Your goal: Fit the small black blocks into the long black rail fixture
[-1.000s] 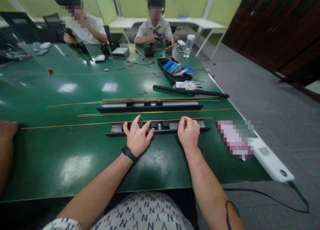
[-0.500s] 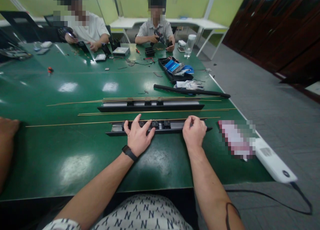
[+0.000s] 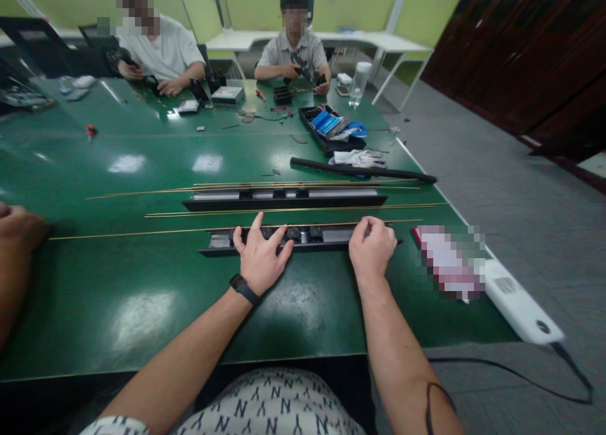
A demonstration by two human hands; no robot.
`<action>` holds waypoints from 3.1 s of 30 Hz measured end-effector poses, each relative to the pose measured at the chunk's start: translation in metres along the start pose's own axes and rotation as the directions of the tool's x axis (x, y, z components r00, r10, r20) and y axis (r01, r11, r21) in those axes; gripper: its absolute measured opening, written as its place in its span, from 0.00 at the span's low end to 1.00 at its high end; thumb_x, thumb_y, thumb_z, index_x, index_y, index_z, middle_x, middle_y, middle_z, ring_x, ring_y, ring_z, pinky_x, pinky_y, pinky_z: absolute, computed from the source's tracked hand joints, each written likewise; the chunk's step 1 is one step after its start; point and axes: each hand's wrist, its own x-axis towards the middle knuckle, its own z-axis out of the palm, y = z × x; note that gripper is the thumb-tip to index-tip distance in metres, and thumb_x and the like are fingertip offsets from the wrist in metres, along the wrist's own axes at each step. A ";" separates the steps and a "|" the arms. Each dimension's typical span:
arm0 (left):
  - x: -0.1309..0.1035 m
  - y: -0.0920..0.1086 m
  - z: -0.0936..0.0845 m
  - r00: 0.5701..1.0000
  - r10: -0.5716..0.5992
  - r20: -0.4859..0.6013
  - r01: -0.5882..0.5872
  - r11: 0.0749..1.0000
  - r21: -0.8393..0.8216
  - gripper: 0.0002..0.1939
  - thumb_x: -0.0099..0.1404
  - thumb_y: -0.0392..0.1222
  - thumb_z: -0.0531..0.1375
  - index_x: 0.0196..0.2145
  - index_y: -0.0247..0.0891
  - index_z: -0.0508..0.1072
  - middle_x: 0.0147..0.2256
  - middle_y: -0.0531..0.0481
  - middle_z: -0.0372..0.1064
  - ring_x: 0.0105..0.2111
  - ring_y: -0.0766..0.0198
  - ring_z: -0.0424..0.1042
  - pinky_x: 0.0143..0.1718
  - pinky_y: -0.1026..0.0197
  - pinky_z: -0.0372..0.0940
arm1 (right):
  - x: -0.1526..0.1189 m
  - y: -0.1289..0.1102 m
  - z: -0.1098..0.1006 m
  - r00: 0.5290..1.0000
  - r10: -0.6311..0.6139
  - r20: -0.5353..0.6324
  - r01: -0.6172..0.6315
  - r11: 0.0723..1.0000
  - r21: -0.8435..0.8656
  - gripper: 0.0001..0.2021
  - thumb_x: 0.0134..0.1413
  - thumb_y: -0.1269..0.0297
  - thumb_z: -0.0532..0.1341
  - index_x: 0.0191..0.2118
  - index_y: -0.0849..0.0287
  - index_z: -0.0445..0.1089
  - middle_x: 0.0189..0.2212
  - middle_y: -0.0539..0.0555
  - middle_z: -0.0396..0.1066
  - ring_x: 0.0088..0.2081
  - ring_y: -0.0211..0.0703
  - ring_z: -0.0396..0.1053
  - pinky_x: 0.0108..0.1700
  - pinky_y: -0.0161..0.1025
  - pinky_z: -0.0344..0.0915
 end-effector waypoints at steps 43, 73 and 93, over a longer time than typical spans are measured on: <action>0.001 0.000 0.002 1.000 -0.014 0.021 0.013 1.000 0.020 0.21 0.74 0.56 0.58 0.59 0.50 0.77 0.66 0.30 0.62 0.69 0.47 0.61 0.71 0.31 0.38 | 0.000 0.000 0.001 1.000 0.000 0.009 0.000 1.000 -0.005 0.16 0.65 0.56 0.52 0.41 0.59 0.74 0.36 0.62 0.77 0.41 0.54 0.68 0.47 0.49 0.60; 0.001 0.002 0.003 1.000 -0.010 0.005 0.010 1.000 0.008 0.20 0.73 0.55 0.59 0.58 0.50 0.78 0.68 0.31 0.60 0.69 0.46 0.59 0.71 0.31 0.37 | -0.012 -0.016 0.002 0.973 -0.207 0.104 0.196 0.975 0.104 0.15 0.67 0.56 0.54 0.43 0.57 0.75 0.37 0.58 0.79 0.43 0.49 0.72 0.52 0.47 0.61; 0.002 0.001 0.004 1.000 0.004 -0.002 -0.004 1.000 0.016 0.21 0.73 0.55 0.60 0.58 0.49 0.78 0.67 0.32 0.62 0.69 0.44 0.59 0.71 0.30 0.38 | -0.016 -0.014 0.005 0.953 -0.298 0.059 0.288 0.947 0.140 0.12 0.68 0.58 0.57 0.45 0.58 0.76 0.37 0.55 0.80 0.41 0.47 0.73 0.52 0.46 0.62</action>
